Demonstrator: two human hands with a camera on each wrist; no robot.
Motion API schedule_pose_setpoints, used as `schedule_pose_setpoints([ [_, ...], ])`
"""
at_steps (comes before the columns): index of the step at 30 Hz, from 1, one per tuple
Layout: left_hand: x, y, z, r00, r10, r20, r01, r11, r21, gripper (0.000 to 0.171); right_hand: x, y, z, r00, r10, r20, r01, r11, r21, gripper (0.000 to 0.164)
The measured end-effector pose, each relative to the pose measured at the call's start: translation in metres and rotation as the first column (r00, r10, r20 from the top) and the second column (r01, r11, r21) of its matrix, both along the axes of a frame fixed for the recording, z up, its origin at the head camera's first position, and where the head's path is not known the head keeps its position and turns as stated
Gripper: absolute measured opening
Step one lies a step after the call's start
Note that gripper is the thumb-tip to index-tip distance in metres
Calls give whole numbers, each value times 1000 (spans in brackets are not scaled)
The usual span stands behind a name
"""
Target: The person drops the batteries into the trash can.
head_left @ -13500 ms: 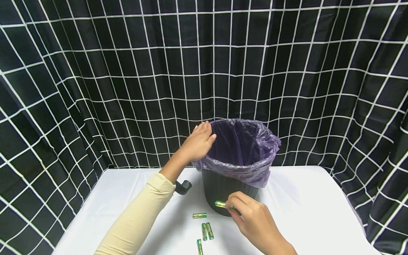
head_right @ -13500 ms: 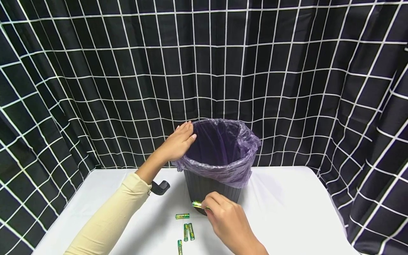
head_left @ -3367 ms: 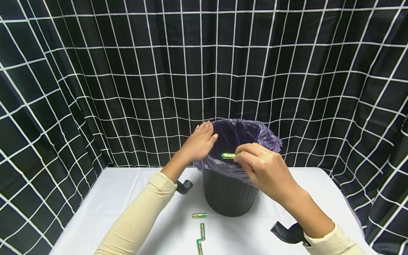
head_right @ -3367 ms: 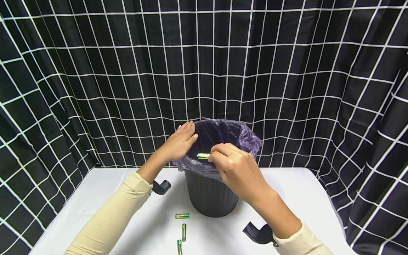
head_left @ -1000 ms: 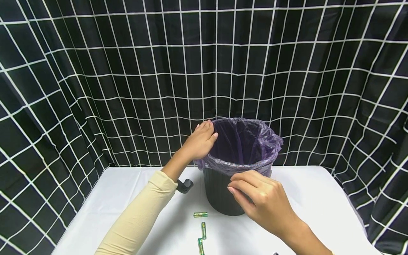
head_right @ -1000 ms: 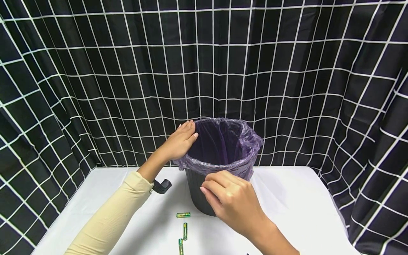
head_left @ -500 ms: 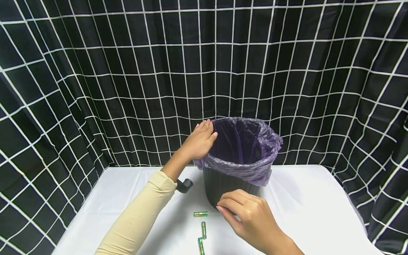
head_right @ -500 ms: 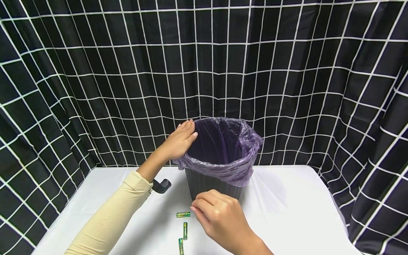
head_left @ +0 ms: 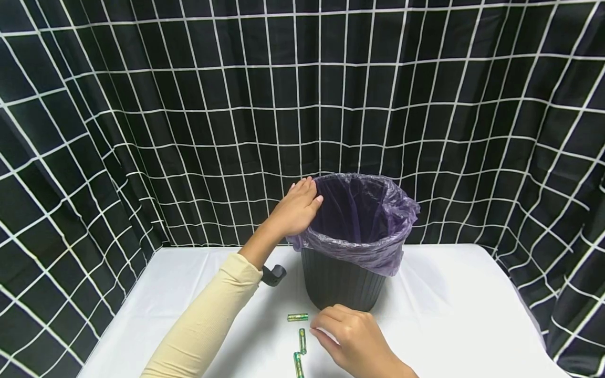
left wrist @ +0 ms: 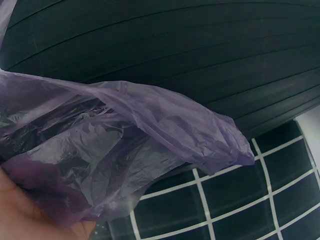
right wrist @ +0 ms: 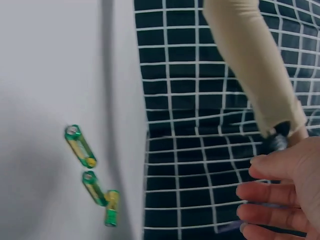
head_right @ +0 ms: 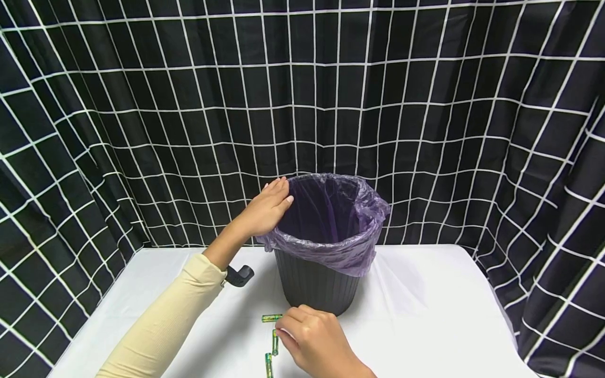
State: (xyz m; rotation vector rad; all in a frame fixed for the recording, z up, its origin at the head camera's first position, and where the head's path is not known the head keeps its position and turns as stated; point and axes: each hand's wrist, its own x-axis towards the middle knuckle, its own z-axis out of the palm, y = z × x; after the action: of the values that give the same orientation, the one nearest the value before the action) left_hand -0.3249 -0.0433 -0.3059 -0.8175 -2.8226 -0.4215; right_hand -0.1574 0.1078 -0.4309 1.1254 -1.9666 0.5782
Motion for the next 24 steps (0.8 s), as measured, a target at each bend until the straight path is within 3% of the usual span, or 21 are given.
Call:
schedule_pose_setpoints([
  [11,-1,0,0,1000,-6,-5,6,1000,-4,56,-1,-12,-36,991,-13,134,1,996,84,17],
  [24,0,-1,0,1000,-7,2,7,1000,6,56,-4,-16,-61,964,-60,259,9,981,194,14],
])
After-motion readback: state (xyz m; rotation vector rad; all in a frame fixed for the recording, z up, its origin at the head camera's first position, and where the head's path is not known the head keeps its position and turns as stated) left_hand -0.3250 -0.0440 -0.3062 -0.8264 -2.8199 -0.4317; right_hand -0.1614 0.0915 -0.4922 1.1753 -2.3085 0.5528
